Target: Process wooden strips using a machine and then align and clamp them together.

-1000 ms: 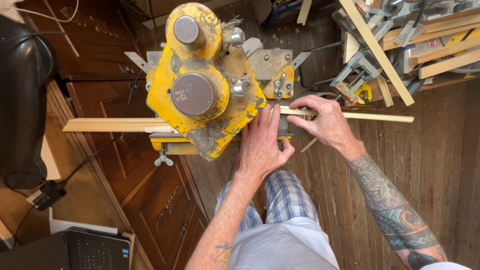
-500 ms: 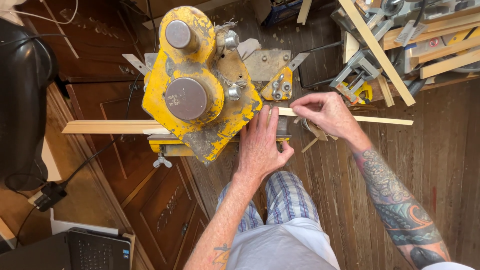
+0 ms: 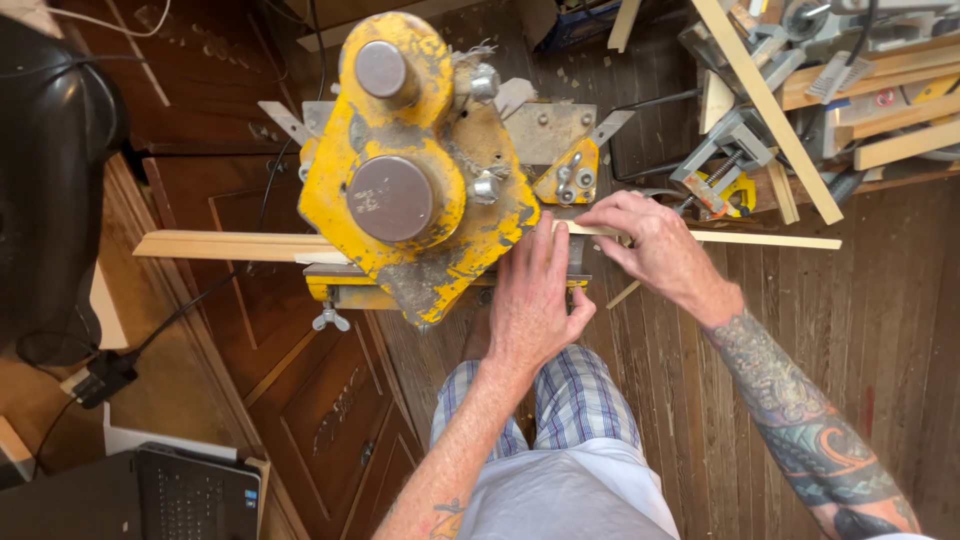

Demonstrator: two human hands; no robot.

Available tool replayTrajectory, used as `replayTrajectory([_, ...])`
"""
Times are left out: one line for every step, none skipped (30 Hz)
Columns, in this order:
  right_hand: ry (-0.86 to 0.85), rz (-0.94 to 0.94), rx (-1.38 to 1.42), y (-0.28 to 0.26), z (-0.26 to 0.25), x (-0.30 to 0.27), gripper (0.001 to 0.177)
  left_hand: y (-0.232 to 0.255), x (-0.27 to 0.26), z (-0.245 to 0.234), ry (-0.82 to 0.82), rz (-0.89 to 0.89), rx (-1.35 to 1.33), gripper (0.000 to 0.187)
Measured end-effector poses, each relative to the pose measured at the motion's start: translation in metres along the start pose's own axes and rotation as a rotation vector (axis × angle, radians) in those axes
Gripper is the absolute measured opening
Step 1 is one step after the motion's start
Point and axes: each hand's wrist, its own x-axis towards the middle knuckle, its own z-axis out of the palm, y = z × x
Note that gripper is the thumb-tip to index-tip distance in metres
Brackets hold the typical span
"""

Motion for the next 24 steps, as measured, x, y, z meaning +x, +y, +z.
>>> replayTrajectory([0.007, -0.004, -0.041, 0.001, 0.005, -0.001, 0.024, 0.002, -0.002, 0.001, -0.014, 0.007, 0.014, 0.078])
replayTrajectory([0.014, -0.008, -0.082, 0.003, 0.011, -0.001, 0.027, 0.003, -0.004, 0.003, -0.029, 0.014, 0.028, 0.074])
replayTrajectory([0.009, -0.011, -0.082, -0.001, 0.012, 0.0, 0.027, 0.004, -0.004, 0.005, -0.028, 0.008, 0.028, 0.074])
replayTrajectory([0.011, -0.038, -0.129, -0.004, 0.013, 0.002, 0.034, 0.004, -0.005, 0.007, 0.037, 0.01, 0.036, 0.076])
replayTrajectory([0.012, -0.063, -0.175, -0.008, 0.014, 0.002, 0.04, 0.006, -0.006, 0.009, 0.101, 0.012, 0.042, 0.077])
replayTrajectory([0.006, -0.064, -0.175, -0.008, 0.018, 0.001, 0.04, 0.005, -0.01, 0.011, 0.099, 0.006, 0.041, 0.077])
replayTrajectory([0.016, -0.082, -0.228, -0.007, 0.021, 0.002, 0.042, 0.003, -0.011, 0.013, 0.121, -0.009, 0.051, 0.078])
replayTrajectory([0.027, -0.101, -0.281, -0.007, 0.025, 0.004, 0.044, 0.001, -0.012, 0.015, 0.143, -0.023, 0.06, 0.079])
replayTrajectory([0.025, -0.106, -0.282, -0.005, 0.028, 0.005, 0.044, 0.0, -0.011, 0.014, 0.146, -0.028, 0.062, 0.079])
replayTrajectory([0.034, -0.11, -0.312, -0.003, 0.032, 0.007, 0.045, 0.0, -0.011, 0.013, 0.155, -0.029, 0.063, 0.081])
replayTrajectory([0.04, -0.111, -0.341, -0.001, 0.036, 0.006, 0.045, 0.0, -0.013, 0.012, 0.159, -0.032, 0.061, 0.083])
replayTrajectory([0.034, -0.113, -0.34, -0.002, 0.038, 0.005, 0.045, 0.0, -0.015, 0.015, 0.158, -0.038, 0.061, 0.083])
replayTrajectory([0.036, -0.096, -0.337, -0.004, 0.039, 0.005, 0.046, -0.001, -0.016, 0.017, 0.165, -0.048, 0.071, 0.084])
replayTrajectory([0.038, -0.079, -0.333, -0.005, 0.04, 0.006, 0.047, -0.001, -0.017, 0.02, 0.172, -0.058, 0.081, 0.085])
replayTrajectory([0.036, -0.082, -0.336, -0.009, 0.041, 0.006, 0.047, -0.002, -0.018, 0.019, 0.175, -0.062, 0.081, 0.085])
replayTrajectory([0.046, -0.077, -0.327, -0.012, 0.043, 0.006, 0.045, -0.003, -0.019, 0.019, 0.184, -0.066, 0.061, 0.083])
replayTrajectory([0.056, -0.072, -0.317, -0.016, 0.046, 0.005, 0.043, -0.004, -0.02, 0.019, 0.192, -0.069, 0.043, 0.082])
replayTrajectory([0.054, -0.076, -0.318, -0.015, 0.049, 0.007, 0.043, -0.005, -0.019, 0.018, 0.194, -0.072, 0.044, 0.082])
replayTrajectory([0.049, -0.066, -0.331, -0.016, 0.052, 0.007, 0.04, -0.006, -0.02, 0.017, 0.196, -0.07, 0.041, 0.083])
replayTrajectory([0.043, -0.057, -0.344, -0.016, 0.056, 0.007, 0.037, -0.006, -0.02, 0.017, 0.198, -0.067, 0.039, 0.084])
replayTrajectory([0.039, -0.059, -0.345, -0.016, 0.057, 0.008, 0.037, -0.006, -0.021, 0.019, 0.198, -0.071, 0.038, 0.084])
replayTrajectory([0.021, -0.029, -0.329, -0.017, 0.058, 0.009, 0.039, -0.007, -0.023, 0.021, 0.197, -0.074, 0.042, 0.085])
replayTrajectory([0.003, -0.001, -0.312, -0.018, 0.059, 0.01, 0.04, -0.008, -0.024, 0.023, 0.195, -0.078, 0.049, 0.086])
replayTrajectory([0.0, -0.004, -0.311, -0.02, 0.061, 0.012, 0.04, -0.011, -0.024, 0.023, 0.196, -0.081, 0.05, 0.086])
